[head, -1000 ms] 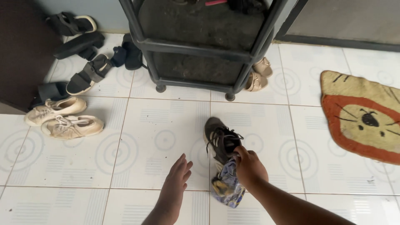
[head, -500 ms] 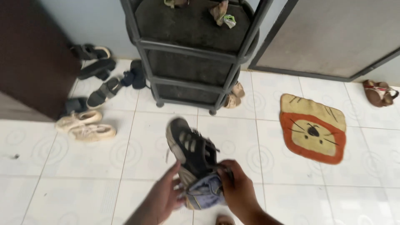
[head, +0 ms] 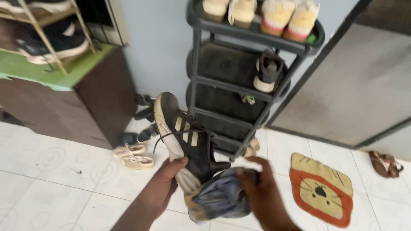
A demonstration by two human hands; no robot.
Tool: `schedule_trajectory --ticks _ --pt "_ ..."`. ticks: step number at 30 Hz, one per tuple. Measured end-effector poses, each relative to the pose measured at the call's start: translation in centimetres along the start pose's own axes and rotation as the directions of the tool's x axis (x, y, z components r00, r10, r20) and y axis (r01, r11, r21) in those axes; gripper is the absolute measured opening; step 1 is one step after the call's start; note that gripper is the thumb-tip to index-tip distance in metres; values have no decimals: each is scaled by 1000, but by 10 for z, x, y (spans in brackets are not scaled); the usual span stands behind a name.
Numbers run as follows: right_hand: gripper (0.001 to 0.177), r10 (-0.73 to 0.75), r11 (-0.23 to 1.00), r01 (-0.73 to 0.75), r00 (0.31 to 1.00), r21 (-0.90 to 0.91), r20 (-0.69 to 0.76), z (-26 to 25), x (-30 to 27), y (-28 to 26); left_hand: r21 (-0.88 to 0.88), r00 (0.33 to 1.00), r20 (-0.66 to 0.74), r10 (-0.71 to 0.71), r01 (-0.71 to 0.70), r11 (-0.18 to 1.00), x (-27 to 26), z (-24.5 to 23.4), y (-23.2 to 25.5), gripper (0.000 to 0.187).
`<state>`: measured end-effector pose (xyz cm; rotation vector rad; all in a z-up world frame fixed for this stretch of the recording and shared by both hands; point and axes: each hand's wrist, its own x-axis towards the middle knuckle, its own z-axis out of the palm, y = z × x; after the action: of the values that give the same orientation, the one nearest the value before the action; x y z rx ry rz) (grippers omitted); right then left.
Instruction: Cleaning and wiping down several pairs of shoes with a cloth and organizing them on a rack.
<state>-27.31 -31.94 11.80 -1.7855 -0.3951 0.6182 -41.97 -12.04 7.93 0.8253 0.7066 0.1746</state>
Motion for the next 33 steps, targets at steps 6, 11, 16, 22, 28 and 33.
schedule_trajectory --ticks 6,11,16,22,28,33 --pt "20 -247 873 296 953 387 -174 -20 -13 -165 292 942 -286 177 -90 952 -42 -19 65 82" --pt "32 -562 497 498 809 711 -174 33 -12 -241 204 947 -211 241 -198 959 -76 -18 99 76" --pt "66 -841 511 859 495 24 218 118 -16 -202 167 956 -118 267 -246 955 -93 -13 102 73" --pt "66 -741 442 829 552 -342 381 134 -15 -150 233 930 -24 368 -353 906 -105 -25 94 79" --pt "57 -875 367 873 441 -320 198 114 49 -183 306 945 31 325 -319 897 -140 -18 104 82" --pt "49 -916 392 863 399 -320 -44 91 66 -248 336 935 -27 354 -325 884 -148 -14 109 85"
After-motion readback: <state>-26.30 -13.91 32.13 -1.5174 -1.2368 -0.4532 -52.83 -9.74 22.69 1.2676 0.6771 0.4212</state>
